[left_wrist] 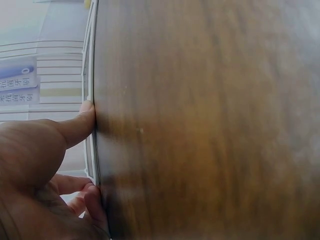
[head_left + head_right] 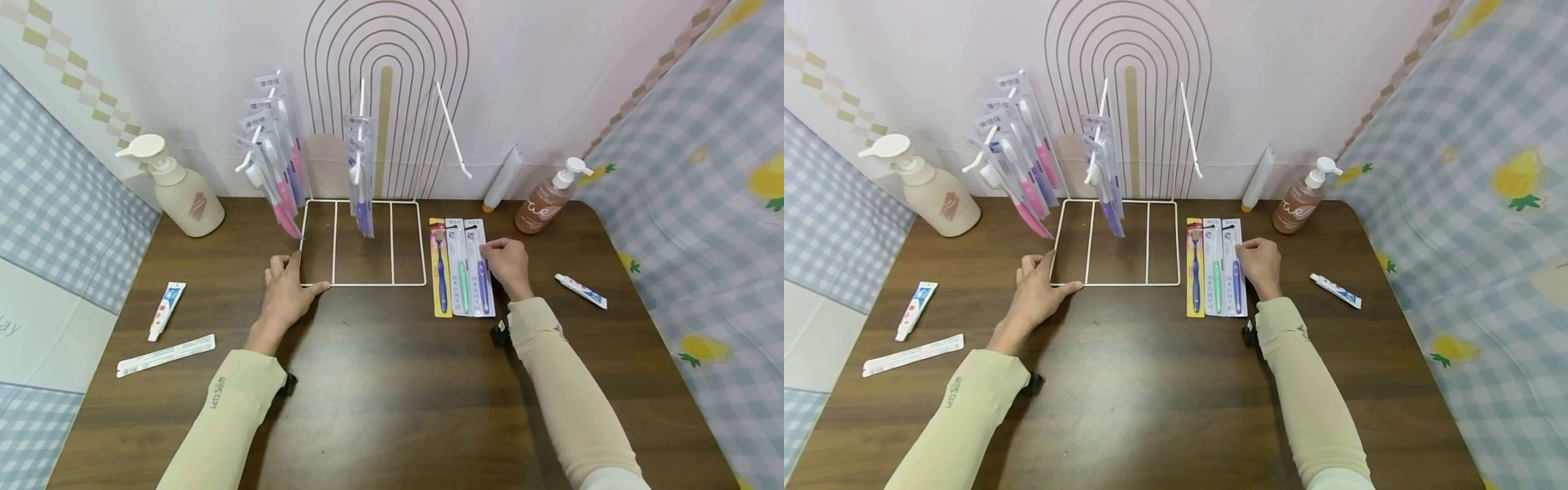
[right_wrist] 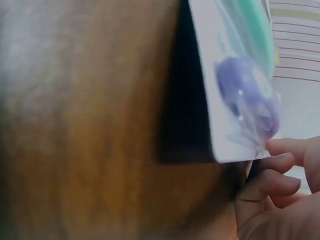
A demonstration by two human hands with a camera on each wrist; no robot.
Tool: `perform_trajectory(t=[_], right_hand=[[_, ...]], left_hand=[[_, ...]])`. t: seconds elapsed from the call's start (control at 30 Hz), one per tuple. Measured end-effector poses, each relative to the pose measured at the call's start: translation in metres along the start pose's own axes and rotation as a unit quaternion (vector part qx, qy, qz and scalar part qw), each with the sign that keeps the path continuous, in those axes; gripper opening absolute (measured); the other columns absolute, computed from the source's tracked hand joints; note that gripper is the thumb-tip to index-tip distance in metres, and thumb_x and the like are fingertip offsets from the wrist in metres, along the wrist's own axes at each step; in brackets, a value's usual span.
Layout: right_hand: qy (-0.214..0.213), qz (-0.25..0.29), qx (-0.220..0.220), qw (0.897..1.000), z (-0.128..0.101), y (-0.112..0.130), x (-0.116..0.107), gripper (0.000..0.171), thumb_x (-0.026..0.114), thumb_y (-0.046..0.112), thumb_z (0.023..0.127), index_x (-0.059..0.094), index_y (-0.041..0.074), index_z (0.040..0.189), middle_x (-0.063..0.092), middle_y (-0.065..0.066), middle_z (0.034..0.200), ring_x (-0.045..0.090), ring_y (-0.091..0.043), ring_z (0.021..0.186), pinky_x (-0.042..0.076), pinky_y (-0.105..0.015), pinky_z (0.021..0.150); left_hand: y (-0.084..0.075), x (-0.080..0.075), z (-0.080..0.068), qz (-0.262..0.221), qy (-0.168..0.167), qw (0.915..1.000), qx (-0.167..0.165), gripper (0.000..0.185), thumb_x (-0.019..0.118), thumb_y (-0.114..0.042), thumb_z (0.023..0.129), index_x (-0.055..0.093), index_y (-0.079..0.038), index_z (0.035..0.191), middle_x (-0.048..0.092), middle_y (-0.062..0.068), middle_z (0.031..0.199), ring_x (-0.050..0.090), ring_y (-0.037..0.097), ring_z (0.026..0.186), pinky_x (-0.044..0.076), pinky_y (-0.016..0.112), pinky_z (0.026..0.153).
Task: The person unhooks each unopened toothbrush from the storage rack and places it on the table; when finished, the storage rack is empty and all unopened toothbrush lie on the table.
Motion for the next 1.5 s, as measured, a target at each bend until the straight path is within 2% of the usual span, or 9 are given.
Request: perform_trajectory(t=[0.17,0.5,0.7,0.9,1.13,1.23,1.33,1.4,1.5], right_hand=[[-0.023,0.003,0.000,1.000,0.008,-0.007,0.004,0.027,0.075,0.025,0.107,0.085,0.002,0.118,0.083,-0.012,0.107,0.069,-0.018,0.094,0.054,-0.031,0.078],[-0.035,-0.004,-0.004,0.999,0.035,-0.026,0.012,0.023,0.078,0.026,0.105,0.085,0.006,0.112,0.080,-0.003,0.095,0.067,-0.012,0.081,0.053,-0.028,0.068],[-0.041,0.008,-0.011,0.999,0.021,-0.015,0.008,0.023,0.077,0.023,0.104,0.085,0.003,0.111,0.077,-0.002,0.089,0.066,-0.013,0.078,0.051,-0.028,0.067],[-0.039,0.009,-0.014,0.999,0.005,-0.003,0.006,0.026,0.073,0.022,0.107,0.084,0.001,0.118,0.079,-0.008,0.097,0.067,-0.015,0.081,0.051,-0.027,0.069],[-0.063,-0.007,-0.009,0.998,-0.008,0.007,0.005,0.036,0.062,0.025,0.110,0.083,-0.001,0.125,0.080,-0.018,0.115,0.069,-0.024,0.098,0.052,-0.032,0.080],[-0.081,0.003,-0.042,0.996,-0.015,0.021,0.006,0.036,0.061,0.023,0.111,0.082,-0.002,0.128,0.080,-0.019,0.115,0.069,-0.021,0.093,0.051,-0.028,0.079],[-0.070,0.029,-0.104,0.992,-0.026,0.047,0.011,0.033,0.062,0.018,0.115,0.078,-0.003,0.134,0.079,-0.021,0.116,0.068,-0.014,0.081,0.050,-0.021,0.070],[-0.056,0.055,-0.156,0.985,-0.035,0.068,0.017,0.030,0.066,0.015,0.114,0.078,-0.004,0.135,0.080,-0.022,0.117,0.068,-0.011,0.074,0.049,-0.017,0.063],[-0.020,0.091,-0.239,0.967,-0.053,0.102,0.025,0.029,0.073,0.011,0.111,0.078,-0.005,0.135,0.079,-0.025,0.121,0.071,-0.010,0.076,0.050,-0.012,0.063]], left_hand=[[0.002,0.000,0.001,0.000,0.001,1.0000,0.005,0.099,0.082,-0.035,0.107,0.025,0.002,0.180,0.027,0.030,0.169,0.032,0.053,0.149,0.045,0.068,0.123],[-0.001,-0.003,0.002,0.000,-0.001,1.0000,0.001,0.099,0.083,-0.034,0.107,0.026,0.001,0.180,0.028,0.030,0.168,0.032,0.053,0.148,0.044,0.068,0.124],[-0.002,-0.003,0.001,-0.003,-0.003,1.0000,0.002,0.099,0.083,-0.034,0.107,0.026,0.001,0.180,0.027,0.030,0.170,0.031,0.053,0.152,0.043,0.069,0.126],[0.001,-0.002,0.002,-0.008,-0.009,0.9999,0.005,0.099,0.085,-0.035,0.105,0.029,0.001,0.179,0.029,0.030,0.169,0.032,0.054,0.150,0.043,0.069,0.124],[0.000,-0.001,0.000,0.005,0.005,1.0000,0.000,0.101,0.082,-0.036,0.108,0.023,0.001,0.181,0.026,0.030,0.170,0.031,0.052,0.149,0.044,0.068,0.124],[-0.001,-0.002,0.000,0.009,0.011,0.9999,-0.003,0.101,0.080,-0.037,0.109,0.020,0.000,0.182,0.024,0.029,0.171,0.031,0.052,0.150,0.043,0.067,0.126],[-0.002,-0.002,0.000,0.013,0.010,0.9999,-0.003,0.100,0.079,-0.037,0.110,0.021,0.001,0.181,0.025,0.030,0.171,0.031,0.052,0.151,0.042,0.066,0.127],[-0.003,-0.002,-0.001,0.014,0.009,0.9999,-0.002,0.100,0.080,-0.037,0.110,0.021,0.002,0.181,0.026,0.030,0.171,0.031,0.052,0.151,0.042,0.066,0.127],[-0.002,-0.001,0.000,0.015,0.010,0.9998,-0.002,0.100,0.080,-0.036,0.109,0.022,0.003,0.180,0.026,0.031,0.171,0.031,0.053,0.150,0.042,0.066,0.127]])
Point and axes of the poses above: each hand's wrist, its own z-axis towards the middle knuckle, its own x-axis out of the palm, y = z × x, the point moved 2 cm from there along z, towards the middle knuckle
